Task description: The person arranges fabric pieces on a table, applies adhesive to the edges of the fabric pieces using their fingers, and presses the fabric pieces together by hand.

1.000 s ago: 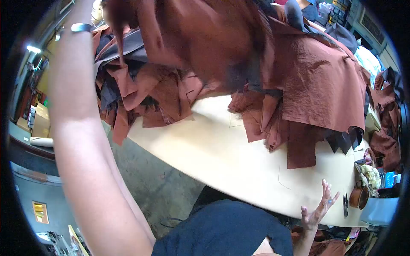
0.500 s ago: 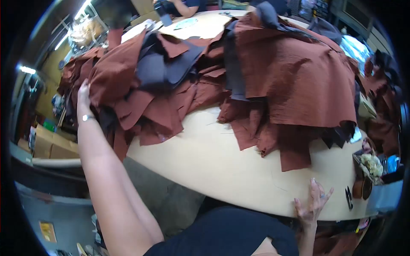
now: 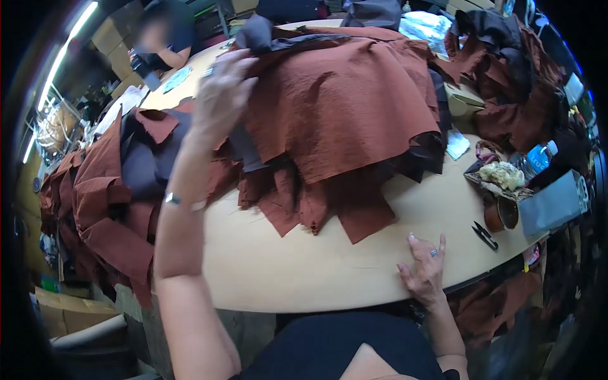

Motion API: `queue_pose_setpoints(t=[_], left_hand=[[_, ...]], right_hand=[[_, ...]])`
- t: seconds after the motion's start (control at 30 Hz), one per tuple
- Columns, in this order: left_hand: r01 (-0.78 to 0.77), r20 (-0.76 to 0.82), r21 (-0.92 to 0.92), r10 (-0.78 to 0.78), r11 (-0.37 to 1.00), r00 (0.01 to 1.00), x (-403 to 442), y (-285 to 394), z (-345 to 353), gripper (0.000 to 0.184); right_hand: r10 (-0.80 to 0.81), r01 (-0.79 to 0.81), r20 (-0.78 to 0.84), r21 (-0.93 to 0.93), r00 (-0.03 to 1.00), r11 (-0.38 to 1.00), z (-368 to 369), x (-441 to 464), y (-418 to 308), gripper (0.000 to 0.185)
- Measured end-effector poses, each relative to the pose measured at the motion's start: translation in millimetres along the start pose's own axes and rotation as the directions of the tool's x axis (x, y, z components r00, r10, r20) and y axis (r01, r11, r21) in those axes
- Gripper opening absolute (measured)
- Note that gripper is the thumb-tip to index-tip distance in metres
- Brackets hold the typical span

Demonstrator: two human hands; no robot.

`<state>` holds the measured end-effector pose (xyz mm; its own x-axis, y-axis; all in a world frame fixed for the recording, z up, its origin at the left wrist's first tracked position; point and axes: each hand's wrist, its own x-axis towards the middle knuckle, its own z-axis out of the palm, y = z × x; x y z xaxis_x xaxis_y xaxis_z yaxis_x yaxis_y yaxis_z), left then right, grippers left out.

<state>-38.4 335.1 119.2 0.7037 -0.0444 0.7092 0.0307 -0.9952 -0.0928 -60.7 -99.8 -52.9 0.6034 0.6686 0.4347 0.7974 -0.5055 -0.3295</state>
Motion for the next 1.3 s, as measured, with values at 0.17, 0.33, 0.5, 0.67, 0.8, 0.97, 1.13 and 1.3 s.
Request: queue_pose_setpoints(t=[0.17, 0.33, 0.5, 0.67, 0.8, 0.97, 1.13, 1.3], left_hand=[[0.119, -0.070, 0.420, -0.099, 0.900, 0.993, 61.1, 24.0, 89.3, 0.033], [-0.058, 0.004, -0.089, 0.059, 0.994, 0.998, 78.2, 8.9, 69.5, 0.023], [0.173, 0.374, -0.267, -0.063, 0.948, 0.925, 36.6, 52.0, -64.9, 0.027], [0.324, 0.700, 0.119, -0.311, 0.939, 0.643, -9.1, -32.9, -95.0, 0.026], [-0.098, 0.473, 0.479, -0.162, 0.873, 0.866, -26.4, -82.7, -94.0, 0.022], [0.072, 0.431, 0.005, -0.068, 0.997, 0.900, -54.6, 43.8, -20.6, 0.033], [-0.026, 0.195, 0.003, 0.025, 1.000, 0.980, -114.5, 133.1, -8.3, 0.036], [0.081, 0.332, -0.105, -0.042, 0.991, 0.942, -142.3, 113.7, -18.8, 0.022]], right_hand=[[0.044, -0.044, -0.016, 0.004, 0.999, 0.999, -0.2, -1.9, 0.7, 0.062], [0.084, -0.079, -0.060, 0.075, 0.995, 0.994, -0.7, -2.5, 1.5, 0.064], [0.159, -0.104, -0.162, 0.302, 0.974, 0.948, -5.6, -0.6, 6.3, 0.063], [0.223, -0.071, -0.288, 0.457, 0.931, 0.886, -4.0, -6.9, 9.3, 0.062], [0.201, -0.013, -0.322, 0.502, 0.925, 0.865, -3.0, -8.9, 10.3, 0.064], [0.133, -0.037, -0.194, 0.431, 0.972, 0.902, -5.6, 7.1, 5.7, 0.065], [0.063, -0.034, -0.061, 0.400, 0.996, 0.916, -11.9, 26.3, 0.8, 0.067], [-0.055, 0.041, 0.009, 0.542, 0.998, 0.839, 0.4, 51.2, -20.8, 0.069]])
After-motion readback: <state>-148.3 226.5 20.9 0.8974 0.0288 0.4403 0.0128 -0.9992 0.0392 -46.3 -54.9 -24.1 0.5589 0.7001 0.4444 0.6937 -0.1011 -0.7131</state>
